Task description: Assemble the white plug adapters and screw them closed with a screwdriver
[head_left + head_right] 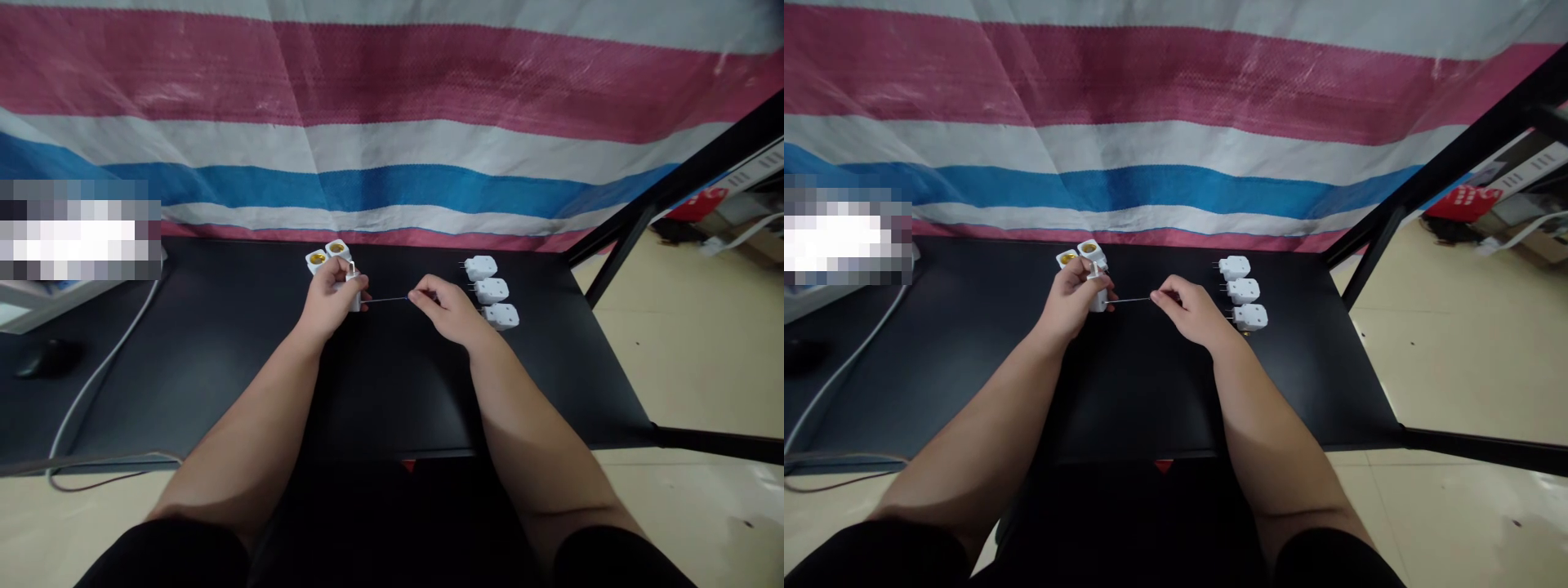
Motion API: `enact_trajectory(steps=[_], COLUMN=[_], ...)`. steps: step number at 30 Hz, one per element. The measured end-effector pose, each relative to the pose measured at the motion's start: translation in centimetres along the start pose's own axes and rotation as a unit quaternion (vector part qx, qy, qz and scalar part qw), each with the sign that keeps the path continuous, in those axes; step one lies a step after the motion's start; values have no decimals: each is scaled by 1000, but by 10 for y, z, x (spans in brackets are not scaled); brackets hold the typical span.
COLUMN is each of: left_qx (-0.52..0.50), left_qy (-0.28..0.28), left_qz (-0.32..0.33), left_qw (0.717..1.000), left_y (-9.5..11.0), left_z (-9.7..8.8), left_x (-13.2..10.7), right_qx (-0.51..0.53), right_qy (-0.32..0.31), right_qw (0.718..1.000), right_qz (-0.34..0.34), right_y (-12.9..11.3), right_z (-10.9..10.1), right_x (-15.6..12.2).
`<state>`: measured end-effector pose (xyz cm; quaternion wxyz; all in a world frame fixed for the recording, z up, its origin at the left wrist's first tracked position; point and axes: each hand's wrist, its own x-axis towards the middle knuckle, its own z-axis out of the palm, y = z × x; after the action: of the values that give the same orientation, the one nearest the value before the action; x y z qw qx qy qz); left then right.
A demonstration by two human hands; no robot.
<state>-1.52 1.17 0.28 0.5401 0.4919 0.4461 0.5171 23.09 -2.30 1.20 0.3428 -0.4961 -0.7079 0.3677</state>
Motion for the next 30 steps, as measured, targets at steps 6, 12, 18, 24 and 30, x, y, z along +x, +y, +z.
enact_trajectory(steps=[6, 12, 18, 24, 30], left_qx=[-13, -9, -10, -10, -16], left_qy=[11, 4, 22, 15, 30], left_qz=[3, -2, -1, -6, -12], left_qw=[1000, 1000, 1000, 1000, 999], left_y=[0, -1, 3, 4, 3], left_z=[0, 0, 2, 3, 1], left_x=[-1, -1, -1, -2, 1], right_qx=[63, 37, 67, 12, 25], right_qy=[-25, -1, -17, -4, -13], right_qw=[998, 998, 998, 998, 1000], right_qz=[4, 51, -13, 55, -13], right_y=[2, 8, 5, 1, -3], right_z=[2, 4, 3, 2, 1], right_x=[1, 3, 1, 2, -1])
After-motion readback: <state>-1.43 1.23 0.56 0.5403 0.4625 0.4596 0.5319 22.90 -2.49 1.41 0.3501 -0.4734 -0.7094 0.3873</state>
